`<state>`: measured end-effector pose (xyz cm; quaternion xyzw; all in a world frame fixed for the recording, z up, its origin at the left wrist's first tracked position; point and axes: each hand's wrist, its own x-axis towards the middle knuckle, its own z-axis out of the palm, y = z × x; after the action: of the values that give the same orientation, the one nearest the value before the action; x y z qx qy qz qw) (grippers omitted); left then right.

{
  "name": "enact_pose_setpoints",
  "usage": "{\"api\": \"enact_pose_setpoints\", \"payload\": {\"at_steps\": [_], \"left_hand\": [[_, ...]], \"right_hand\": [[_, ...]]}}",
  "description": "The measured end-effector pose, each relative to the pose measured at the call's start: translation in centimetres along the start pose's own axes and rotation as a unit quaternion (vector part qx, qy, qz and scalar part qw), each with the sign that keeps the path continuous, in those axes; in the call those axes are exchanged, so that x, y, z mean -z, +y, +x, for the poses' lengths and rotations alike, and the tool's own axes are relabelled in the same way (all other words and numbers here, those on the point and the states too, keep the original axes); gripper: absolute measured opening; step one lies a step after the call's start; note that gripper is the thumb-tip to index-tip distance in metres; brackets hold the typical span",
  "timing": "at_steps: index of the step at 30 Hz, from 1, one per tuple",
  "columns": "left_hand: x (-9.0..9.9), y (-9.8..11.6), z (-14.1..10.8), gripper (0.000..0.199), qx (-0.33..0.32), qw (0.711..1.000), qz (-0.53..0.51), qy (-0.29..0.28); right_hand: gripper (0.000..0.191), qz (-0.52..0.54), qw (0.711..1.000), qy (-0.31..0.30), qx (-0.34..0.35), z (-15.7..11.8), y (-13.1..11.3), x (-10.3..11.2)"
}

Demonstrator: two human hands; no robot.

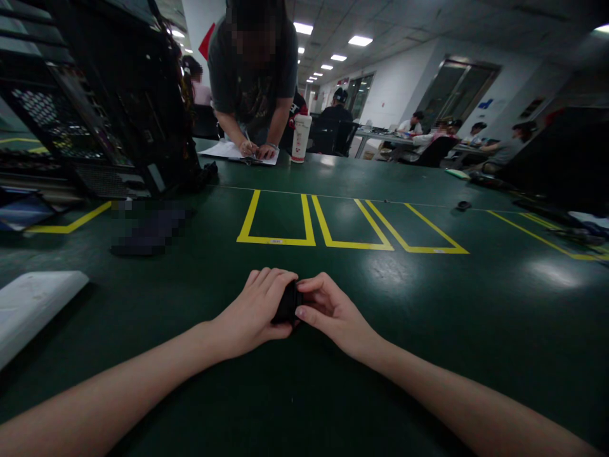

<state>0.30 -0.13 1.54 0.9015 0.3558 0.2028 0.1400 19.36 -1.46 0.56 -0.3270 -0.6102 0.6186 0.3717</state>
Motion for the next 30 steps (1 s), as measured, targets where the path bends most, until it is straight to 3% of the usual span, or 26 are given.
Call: {"api": "enact_pose_setpoints", "payload": {"at_steps": [6,11,17,24,30], "left_hand": [[0.03,-0.04,-0.02,0.056,-0.001,1.0,-0.013,0.006],[-0.19,-0.2,-0.13,0.061,0.004,1.0,-0.01,0.005],[-0.15,-0.14,-0.09,0.058,0.003,1.0,-0.015,0.008],[-0.28,-0.22,-0.06,0.059,0.006,1.0,-0.008,0.012],[-0.2,-0.16,-0.02,0.06,0.006,1.0,-0.011,0.005]], "right_hand": [[0.033,-0.027,0.999,0.006,-0.025,-0.05,-0.38,0.03],[0.038,-0.008,1.0,-0.027,0.008,-0.21,-0.05,0.34],[0.022,-0.002,1.0,-0.005,0.018,-0.13,0.01,0.03],[0.032,-0.038,0.999,0.007,-0.019,-0.19,-0.31,0.04],[0.033,-0.034,0.999,0.0,0.037,-0.33,-0.03,0.04]]}}
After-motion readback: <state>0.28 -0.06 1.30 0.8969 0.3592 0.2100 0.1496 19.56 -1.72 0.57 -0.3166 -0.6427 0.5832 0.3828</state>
